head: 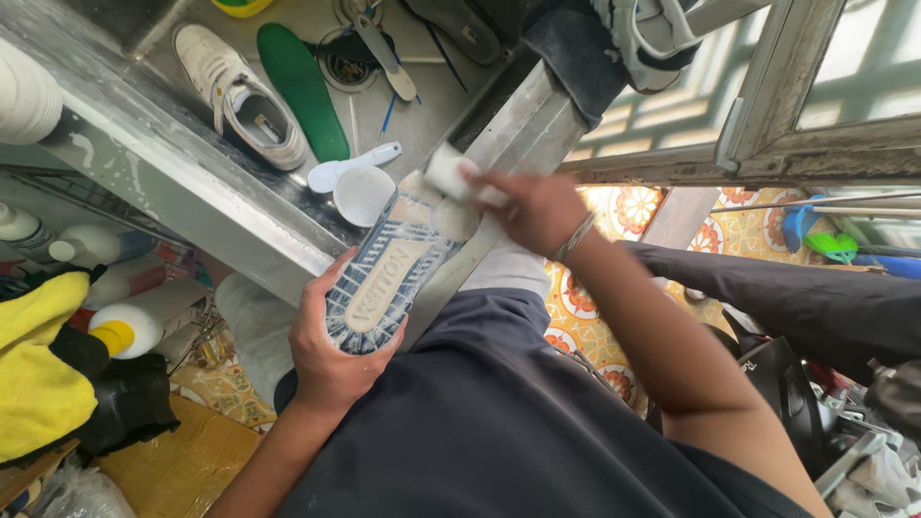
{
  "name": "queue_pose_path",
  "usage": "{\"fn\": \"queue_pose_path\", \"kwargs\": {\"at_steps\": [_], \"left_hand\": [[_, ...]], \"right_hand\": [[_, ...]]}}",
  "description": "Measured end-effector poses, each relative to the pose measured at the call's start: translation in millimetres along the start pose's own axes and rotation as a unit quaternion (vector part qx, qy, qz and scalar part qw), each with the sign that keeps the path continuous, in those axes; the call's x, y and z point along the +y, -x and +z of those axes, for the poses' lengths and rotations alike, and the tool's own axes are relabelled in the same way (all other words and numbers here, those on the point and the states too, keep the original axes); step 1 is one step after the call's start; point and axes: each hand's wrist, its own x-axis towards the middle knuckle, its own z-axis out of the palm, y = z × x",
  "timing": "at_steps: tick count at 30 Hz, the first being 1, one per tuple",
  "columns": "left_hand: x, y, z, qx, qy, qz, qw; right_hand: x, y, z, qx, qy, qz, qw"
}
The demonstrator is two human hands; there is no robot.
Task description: The person scrubs a white shoe insole with a brush and soapy water, then rinses it under a tap. They proceed to rinse the shoe itself and scrub the sole and upper parts with a brush, focusing on the treads and fabric. The person repeats the scrubbing process on different sections of the shoe.
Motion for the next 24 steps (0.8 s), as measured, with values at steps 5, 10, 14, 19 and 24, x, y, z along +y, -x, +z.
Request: {"fn": "queue_pose_path", "kwargs": {"at_steps": [5, 10, 14, 19, 24], "left_hand": [[1.4, -0.2, -1.3, -0.012, -0.01, -0.017, 1.0], [-0.2, -0.3, -0.3, -0.004, 0.016, -0.007, 1.0], [0.3, 1.5, -2.1, -0.014, -0.01, -0.012, 1.0], [-2.2, 1.2, 0.1, -0.008, 0.003, 0.006, 1.0], [-2.1, 2.3, 0.8, -0.012, -0.006, -0.002, 1.0]], "right_hand": [[1.3, 1.1, -5.4, 0.02, -0.014, -0.043, 0.999], [-5.3, -6.0, -0.2, 0.048, -0.015, -0.043, 0.998], [-5.7, 5.1, -0.1, 0.047, -0.044, -0.069, 0.996], [14.6, -1.7, 2.3, -0.012, 0.002, 0.05, 0.999], [7.1, 18.7, 13.3, -0.03, -0.09, 0.058, 0.994]]}}
